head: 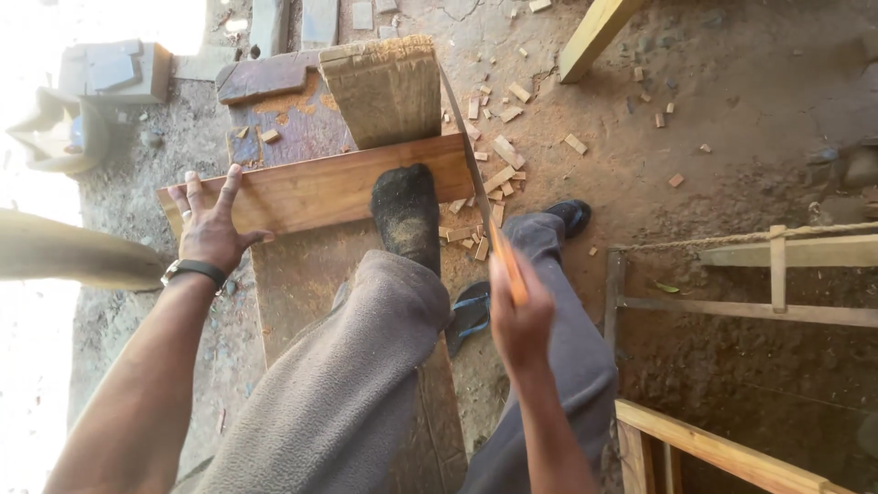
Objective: Sawing a wooden board using a hand saw on a workbench
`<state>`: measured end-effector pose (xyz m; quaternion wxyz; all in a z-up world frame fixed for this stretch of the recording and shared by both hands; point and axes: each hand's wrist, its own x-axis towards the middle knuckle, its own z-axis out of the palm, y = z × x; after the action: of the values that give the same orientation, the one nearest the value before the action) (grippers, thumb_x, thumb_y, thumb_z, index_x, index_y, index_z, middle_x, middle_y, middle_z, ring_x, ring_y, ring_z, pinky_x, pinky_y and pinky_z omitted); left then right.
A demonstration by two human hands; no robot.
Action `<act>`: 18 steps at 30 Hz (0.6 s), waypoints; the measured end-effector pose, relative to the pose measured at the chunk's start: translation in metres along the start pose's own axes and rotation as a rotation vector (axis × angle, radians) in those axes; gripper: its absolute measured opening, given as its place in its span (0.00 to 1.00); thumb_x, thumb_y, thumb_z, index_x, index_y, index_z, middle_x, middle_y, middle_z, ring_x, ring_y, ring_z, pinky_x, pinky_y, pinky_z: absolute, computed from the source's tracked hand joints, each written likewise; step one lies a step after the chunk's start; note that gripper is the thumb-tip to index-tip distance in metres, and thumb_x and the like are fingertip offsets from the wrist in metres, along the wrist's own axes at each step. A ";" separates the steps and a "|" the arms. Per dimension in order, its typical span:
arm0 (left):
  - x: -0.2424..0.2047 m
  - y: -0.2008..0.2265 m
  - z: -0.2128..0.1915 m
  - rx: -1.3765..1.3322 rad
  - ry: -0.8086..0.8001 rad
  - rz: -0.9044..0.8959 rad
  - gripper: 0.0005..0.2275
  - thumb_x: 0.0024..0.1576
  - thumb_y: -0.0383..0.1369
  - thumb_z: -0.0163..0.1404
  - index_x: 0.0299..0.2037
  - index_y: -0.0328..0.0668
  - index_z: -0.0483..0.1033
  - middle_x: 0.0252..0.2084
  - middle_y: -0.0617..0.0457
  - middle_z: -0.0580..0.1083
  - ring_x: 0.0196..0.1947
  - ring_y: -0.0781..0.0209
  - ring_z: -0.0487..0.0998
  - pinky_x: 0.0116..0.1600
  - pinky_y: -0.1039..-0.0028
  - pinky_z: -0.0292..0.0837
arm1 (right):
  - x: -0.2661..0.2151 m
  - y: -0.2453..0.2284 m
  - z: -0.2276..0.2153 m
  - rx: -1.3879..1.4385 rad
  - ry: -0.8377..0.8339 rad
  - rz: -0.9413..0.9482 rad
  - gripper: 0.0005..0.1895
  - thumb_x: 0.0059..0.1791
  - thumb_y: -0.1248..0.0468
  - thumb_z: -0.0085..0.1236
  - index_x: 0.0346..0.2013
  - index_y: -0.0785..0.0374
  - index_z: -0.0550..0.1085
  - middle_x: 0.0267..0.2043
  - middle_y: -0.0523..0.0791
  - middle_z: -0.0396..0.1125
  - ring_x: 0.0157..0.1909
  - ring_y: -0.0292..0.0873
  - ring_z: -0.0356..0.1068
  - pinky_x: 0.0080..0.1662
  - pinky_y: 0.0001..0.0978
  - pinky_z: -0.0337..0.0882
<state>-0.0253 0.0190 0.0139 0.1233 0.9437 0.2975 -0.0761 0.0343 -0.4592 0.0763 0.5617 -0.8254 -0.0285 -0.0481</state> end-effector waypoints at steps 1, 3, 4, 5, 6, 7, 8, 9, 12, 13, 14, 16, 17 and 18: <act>0.011 -0.009 0.004 -0.026 0.011 0.048 0.58 0.48 0.44 0.74 0.89 0.78 0.47 0.86 0.25 0.36 0.81 0.11 0.31 0.80 0.23 0.52 | -0.034 0.016 -0.023 -0.069 -0.017 0.038 0.18 0.59 0.57 0.60 0.61 0.60 0.83 0.28 0.51 0.73 0.32 0.54 0.74 0.35 0.50 0.72; -0.003 -0.010 0.015 -0.061 -0.025 0.087 0.59 0.47 0.45 0.74 0.89 0.73 0.48 0.85 0.21 0.32 0.79 0.07 0.25 0.79 0.20 0.49 | -0.110 0.009 -0.083 -0.171 -0.051 0.108 0.20 0.60 0.56 0.56 0.64 0.59 0.81 0.21 0.40 0.68 0.19 0.36 0.67 0.29 0.36 0.71; -0.006 0.000 0.004 -0.057 -0.045 0.041 0.56 0.50 0.47 0.71 0.88 0.78 0.46 0.87 0.25 0.32 0.81 0.13 0.25 0.82 0.24 0.43 | -0.134 -0.014 -0.101 -0.259 -0.024 0.247 0.23 0.57 0.52 0.53 0.63 0.54 0.83 0.18 0.41 0.72 0.15 0.36 0.67 0.25 0.32 0.71; -0.008 0.010 -0.008 -0.053 -0.064 -0.005 0.53 0.53 0.49 0.68 0.87 0.83 0.44 0.88 0.28 0.33 0.83 0.19 0.25 0.84 0.29 0.38 | -0.158 -0.037 -0.120 -0.347 0.003 0.387 0.27 0.54 0.47 0.49 0.62 0.49 0.85 0.16 0.42 0.77 0.12 0.36 0.68 0.21 0.27 0.72; -0.006 0.008 -0.003 -0.053 -0.069 -0.006 0.53 0.53 0.49 0.68 0.87 0.83 0.44 0.88 0.28 0.33 0.83 0.19 0.25 0.84 0.29 0.38 | -0.160 -0.014 -0.135 -0.349 0.001 0.390 0.27 0.54 0.47 0.49 0.62 0.49 0.85 0.16 0.42 0.77 0.12 0.36 0.68 0.21 0.27 0.72; -0.004 0.005 0.001 -0.038 -0.044 0.024 0.55 0.51 0.50 0.69 0.88 0.82 0.44 0.87 0.26 0.34 0.82 0.16 0.27 0.83 0.26 0.40 | -0.163 0.009 -0.149 -0.079 0.060 0.812 0.27 0.56 0.50 0.53 0.66 0.51 0.84 0.24 0.57 0.76 0.20 0.50 0.70 0.28 0.35 0.72; 0.000 0.001 0.001 -0.020 -0.011 0.053 0.56 0.50 0.50 0.70 0.88 0.80 0.44 0.87 0.24 0.35 0.82 0.13 0.28 0.81 0.22 0.42 | -0.164 0.033 -0.160 0.219 0.117 1.215 0.27 0.58 0.52 0.58 0.71 0.52 0.83 0.33 0.72 0.75 0.28 0.64 0.72 0.35 0.43 0.71; -0.002 -0.002 0.005 -0.018 -0.007 0.050 0.56 0.50 0.50 0.70 0.88 0.80 0.44 0.87 0.24 0.35 0.82 0.13 0.28 0.81 0.22 0.42 | -0.147 0.062 -0.131 0.222 0.112 1.213 0.27 0.58 0.52 0.58 0.71 0.52 0.83 0.33 0.72 0.75 0.28 0.64 0.72 0.35 0.43 0.71; 0.001 -0.004 0.009 -0.046 -0.021 0.042 0.56 0.50 0.50 0.70 0.88 0.82 0.42 0.87 0.24 0.34 0.82 0.13 0.25 0.82 0.24 0.42 | -0.051 0.107 -0.030 -0.074 0.001 -0.141 0.33 0.61 0.49 0.50 0.65 0.79 0.76 0.62 0.61 0.77 0.59 0.57 0.82 0.59 0.47 0.84; 0.002 -0.003 0.010 -0.057 -0.021 0.041 0.56 0.50 0.49 0.70 0.88 0.81 0.43 0.87 0.23 0.34 0.82 0.12 0.25 0.82 0.24 0.40 | 0.004 0.081 0.003 -0.051 -0.070 -0.064 0.28 0.62 0.53 0.48 0.67 0.73 0.76 0.44 0.50 0.72 0.40 0.44 0.73 0.39 0.37 0.78; 0.000 -0.003 0.010 -0.065 -0.023 0.040 0.56 0.49 0.49 0.71 0.88 0.80 0.44 0.87 0.22 0.35 0.81 0.11 0.26 0.82 0.24 0.37 | 0.056 0.041 0.035 -0.026 -0.139 0.016 0.24 0.63 0.57 0.46 0.69 0.67 0.76 0.25 0.39 0.67 0.20 0.32 0.65 0.20 0.27 0.72; -0.010 0.006 -0.004 -0.057 -0.070 0.005 0.56 0.51 0.47 0.70 0.88 0.81 0.42 0.87 0.26 0.32 0.83 0.15 0.25 0.83 0.26 0.38 | 0.075 0.011 0.042 -0.031 -0.180 0.101 0.28 0.64 0.54 0.47 0.71 0.71 0.73 0.26 0.42 0.70 0.19 0.34 0.67 0.18 0.28 0.73; -0.008 0.014 -0.014 -0.052 -0.113 -0.034 0.55 0.53 0.46 0.69 0.88 0.82 0.41 0.88 0.30 0.29 0.84 0.18 0.24 0.84 0.28 0.39 | 0.090 -0.005 0.046 -0.036 -0.225 0.180 0.32 0.64 0.52 0.49 0.74 0.75 0.70 0.26 0.45 0.73 0.17 0.36 0.69 0.15 0.28 0.73; -0.008 0.009 -0.009 -0.049 -0.106 -0.016 0.55 0.53 0.46 0.69 0.88 0.82 0.41 0.88 0.30 0.29 0.84 0.18 0.24 0.84 0.28 0.39 | 0.061 -0.007 0.026 -0.031 -0.207 0.177 0.32 0.64 0.52 0.49 0.74 0.75 0.70 0.26 0.45 0.73 0.17 0.36 0.69 0.15 0.28 0.73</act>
<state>-0.0259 0.0103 0.0260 0.1614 0.9325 0.3000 -0.1196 0.0952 -0.4325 0.0801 0.5451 -0.8338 -0.0127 0.0865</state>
